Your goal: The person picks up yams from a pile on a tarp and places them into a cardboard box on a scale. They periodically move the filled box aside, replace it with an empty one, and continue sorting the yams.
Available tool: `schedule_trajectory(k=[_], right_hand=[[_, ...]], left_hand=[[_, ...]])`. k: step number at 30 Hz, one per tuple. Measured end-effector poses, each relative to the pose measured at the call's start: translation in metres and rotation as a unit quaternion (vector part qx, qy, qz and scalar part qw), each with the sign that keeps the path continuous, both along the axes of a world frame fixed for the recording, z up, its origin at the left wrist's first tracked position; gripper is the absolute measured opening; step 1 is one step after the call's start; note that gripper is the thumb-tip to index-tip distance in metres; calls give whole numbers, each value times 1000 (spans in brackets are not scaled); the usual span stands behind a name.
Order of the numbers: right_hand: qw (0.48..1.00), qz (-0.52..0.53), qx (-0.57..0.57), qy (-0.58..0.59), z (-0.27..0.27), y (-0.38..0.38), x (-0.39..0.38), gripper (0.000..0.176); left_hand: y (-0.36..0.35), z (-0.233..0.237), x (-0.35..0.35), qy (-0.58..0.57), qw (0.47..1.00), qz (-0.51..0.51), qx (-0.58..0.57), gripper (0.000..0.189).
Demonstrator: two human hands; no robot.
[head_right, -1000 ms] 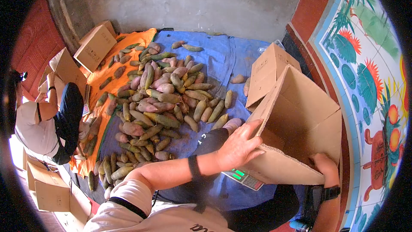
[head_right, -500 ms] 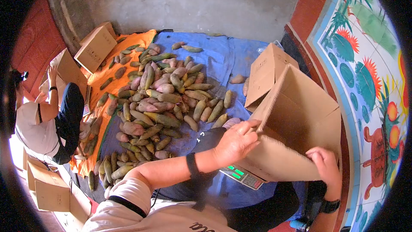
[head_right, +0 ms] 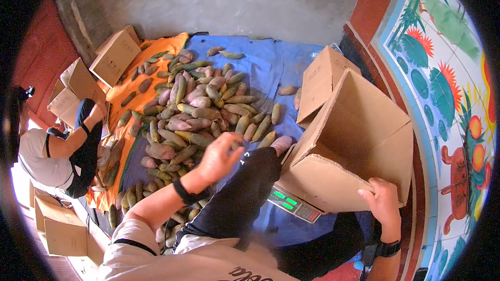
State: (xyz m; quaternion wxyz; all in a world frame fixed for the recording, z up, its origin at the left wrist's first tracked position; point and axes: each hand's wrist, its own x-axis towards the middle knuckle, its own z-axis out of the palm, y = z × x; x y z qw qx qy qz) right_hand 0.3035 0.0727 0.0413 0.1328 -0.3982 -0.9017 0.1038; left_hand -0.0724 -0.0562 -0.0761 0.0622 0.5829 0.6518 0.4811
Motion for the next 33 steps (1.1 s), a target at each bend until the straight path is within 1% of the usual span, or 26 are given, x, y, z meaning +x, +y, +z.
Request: schedule_trajectory(k=[2,4,6,8,9,10,12,13,14,15,16,17,18,19,21,22,23,24,25,26,28,30,32,33], right_hand=[[1000,-17,-17,8,1,1,0,27],[1000,-15,-22,7,4,0,3,27],[999,-15,-28,5,9,-2,1,27],[999,-9,-26,-28,12,-8,-4,25],[999,-6,-30,-30,12,-10,-7,25],[999,-12,-19,-31,11,-13,-9,26],[999,-12,-14,-37,8,-17,-11,27],[999,-35,-2,-41,7,-17,-9,28],[997,-59,10,-45,5,-16,-5,28],[995,-72,10,-69,3,-15,2,27],[995,-71,7,-72,2,-18,1,27],[995,-51,49,-67,3,-22,-1,29],[994,-29,91,-60,2,-25,-2,33],[994,-25,84,-63,1,-29,-3,33],[987,-44,145,-61,-2,-37,-2,37],[987,-42,143,-65,-8,-40,4,37],[974,-33,216,-51,-15,-43,14,36],[957,-24,287,-37,-21,-47,22,35],[952,-18,302,-38,-24,-54,26,31],[953,-17,299,-41,-28,-60,28,31],[936,35,347,-49,-39,-69,31,30],[944,70,321,-44,-53,-76,36,28],[972,92,218,0,-69,-82,37,27],[977,69,199,-27,-74,-86,32,29]], left_hand=[[-27,-18,-30,0,998,38,-41,20],[-58,-48,-59,53,992,79,-83,16],[-92,-80,-81,54,976,129,-167,15],[-124,-97,-91,32,952,174,-249,15],[-139,-109,-96,52,937,190,-287,17],[-155,-130,-104,50,936,192,-292,17],[-192,-190,-123,83,878,207,-423,23],[-212,-219,-135,78,875,208,-430,23],[-231,-247,-148,108,824,149,-535,27],[-244,-265,-152,135,761,85,-629,30],[-255,-276,-150,133,759,83,-632,30],[-269,-285,-147,120,741,105,-652,33],[-281,-289,-145,107,721,128,-673,35],[-269,-237,-123,-25,729,233,-643,36],[-286,-250,-118,-23,718,244,-651,38],[-290,-259,-117,-18,714,253,-653,41],[-295,-267,-118,-33,697,239,-675,46],[-297,-266,-112,-36,695,238,-677,46],[-299,-262,-105,-36,698,263,-666,46],[-301,-260,-100,-36,699,287,-654,47],[-304,-268,-101,-57,690,281,-665,47],[-304,-272,-99,-80,681,274,-675,48],[-294,-266,-96,-93,689,273,-665,44],[-286,-260,-93,-45,703,281,-651,42]])
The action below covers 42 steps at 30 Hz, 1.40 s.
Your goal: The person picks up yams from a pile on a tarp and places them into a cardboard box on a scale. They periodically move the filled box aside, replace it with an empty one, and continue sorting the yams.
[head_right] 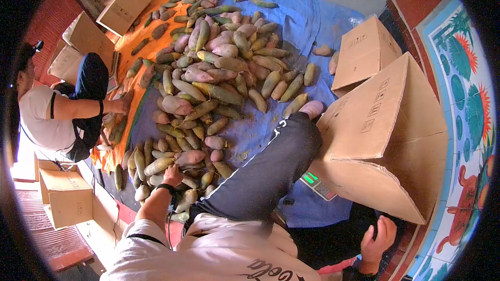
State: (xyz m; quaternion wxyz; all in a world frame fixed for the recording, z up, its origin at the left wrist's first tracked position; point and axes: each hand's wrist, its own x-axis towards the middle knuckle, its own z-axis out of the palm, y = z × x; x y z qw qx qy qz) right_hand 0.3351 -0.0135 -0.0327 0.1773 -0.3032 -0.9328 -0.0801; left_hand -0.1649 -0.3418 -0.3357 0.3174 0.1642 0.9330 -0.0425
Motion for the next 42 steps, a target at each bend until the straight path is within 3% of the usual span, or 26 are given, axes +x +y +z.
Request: schedule_trajectory(k=[7,9,11,15,23,28,34,38,39,41,42], right_hand=[[993,-66,-96,-33,-54,-7,18,27],[992,-78,-91,-39,-63,-8,19,27],[991,-87,-95,-29,-72,-10,22,26],[991,-77,-99,-45,-80,-11,19,27],[991,-87,-82,-52,-84,-12,20,28],[989,-96,-101,-53,-81,-15,19,27],[988,-110,-98,-47,-81,-17,15,25],[990,-101,-86,-51,-83,-13,17,24],[989,-101,-92,-51,-82,-13,16,25],[989,-101,-96,-45,-82,-12,14,25],[990,-97,-95,-40,-82,-11,13,24]], left_hand=[[29,-5,-10,114,992,-42,28,45],[34,-11,-17,73,996,-38,24,49],[37,-20,-18,91,991,-99,23,55],[61,-17,-18,-4,996,-70,-48,55],[87,-45,-12,-16,982,-181,-54,44],[89,-61,-7,81,958,-268,-60,31],[76,-70,-2,37,955,-270,-113,42],[86,-25,-5,-3,937,-330,-116,45],[85,-33,-10,0,937,-331,-115,45],[78,-54,-27,28,968,-245,-50,40],[100,-6,-25,-7,971,-232,-55,52]])
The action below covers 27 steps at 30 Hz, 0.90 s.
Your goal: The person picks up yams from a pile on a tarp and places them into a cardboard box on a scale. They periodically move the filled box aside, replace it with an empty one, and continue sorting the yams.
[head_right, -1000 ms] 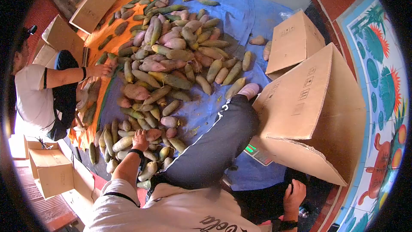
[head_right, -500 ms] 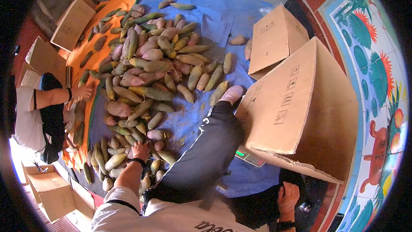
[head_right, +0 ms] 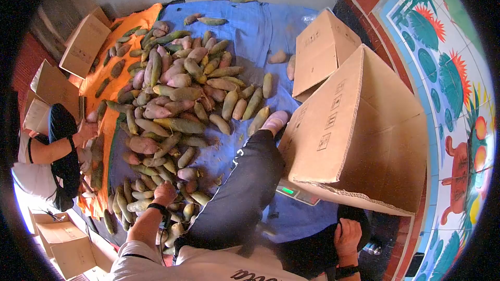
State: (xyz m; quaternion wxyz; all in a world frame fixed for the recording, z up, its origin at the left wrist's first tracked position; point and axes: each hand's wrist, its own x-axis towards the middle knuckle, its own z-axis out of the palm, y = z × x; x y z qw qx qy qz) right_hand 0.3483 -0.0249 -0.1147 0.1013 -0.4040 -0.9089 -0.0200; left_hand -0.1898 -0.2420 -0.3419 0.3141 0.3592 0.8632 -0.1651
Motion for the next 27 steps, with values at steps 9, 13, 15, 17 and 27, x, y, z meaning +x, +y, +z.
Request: schedule_trajectory(k=[9,13,15,17,27], right_hand=[[998,-24,24,53,2,-2,-6,19],[995,-28,38,83,2,-4,-6,18],[994,-37,48,92,1,-6,-5,18],[992,-43,60,101,0,-6,-4,19],[980,-1,147,131,40,-7,-11,24]], left_hand=[[34,36,-4,-63,938,159,301,62],[82,98,8,-52,893,182,408,56],[106,135,13,-113,813,179,542,51],[131,191,29,-106,777,123,608,46],[202,364,144,-362,522,-34,772,53]])
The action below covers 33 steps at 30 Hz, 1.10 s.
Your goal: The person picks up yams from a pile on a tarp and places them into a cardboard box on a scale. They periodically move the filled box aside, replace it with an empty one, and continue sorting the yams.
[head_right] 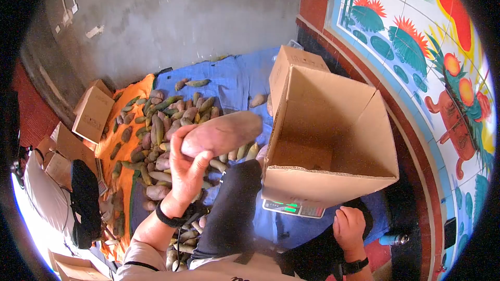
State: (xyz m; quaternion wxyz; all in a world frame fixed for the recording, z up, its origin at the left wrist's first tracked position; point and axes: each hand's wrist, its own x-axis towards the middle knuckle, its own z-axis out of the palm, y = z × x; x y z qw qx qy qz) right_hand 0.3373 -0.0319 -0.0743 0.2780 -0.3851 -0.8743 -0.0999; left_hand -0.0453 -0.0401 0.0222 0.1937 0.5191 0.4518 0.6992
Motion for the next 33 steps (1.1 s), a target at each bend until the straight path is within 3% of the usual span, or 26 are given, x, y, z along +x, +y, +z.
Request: schedule_trajectory(k=[5,8,10,14,16,21,24,27,29,33], right_hand=[[988,8,149,34,71,9,-11,39],[990,-39,136,9,93,27,-28,49],[996,-74,32,-25,94,37,-37,55],[995,-96,5,2,80,50,-32,47],[996,-84,17,9,84,51,-39,44],[997,-63,33,10,81,52,-47,41],[997,-73,29,-3,77,54,-48,40],[995,-82,52,-13,77,57,-51,40],[995,-84,50,-21,76,58,-52,40],[993,-102,48,-31,69,63,-47,39]], left_hand=[[27,28,48,162,985,-48,42,60],[40,40,77,234,969,-82,21,60],[56,27,91,282,954,-82,57,59],[67,9,103,340,937,-63,55,55],[68,14,102,446,891,-80,-29,40],[73,4,99,444,890,-60,-86,31],[74,-1,99,502,857,-5,-117,24],[77,-7,95,545,827,-61,-125,20],[78,-11,94,514,857,-22,-36,19],[71,-10,90,464,885,15,30,17]])
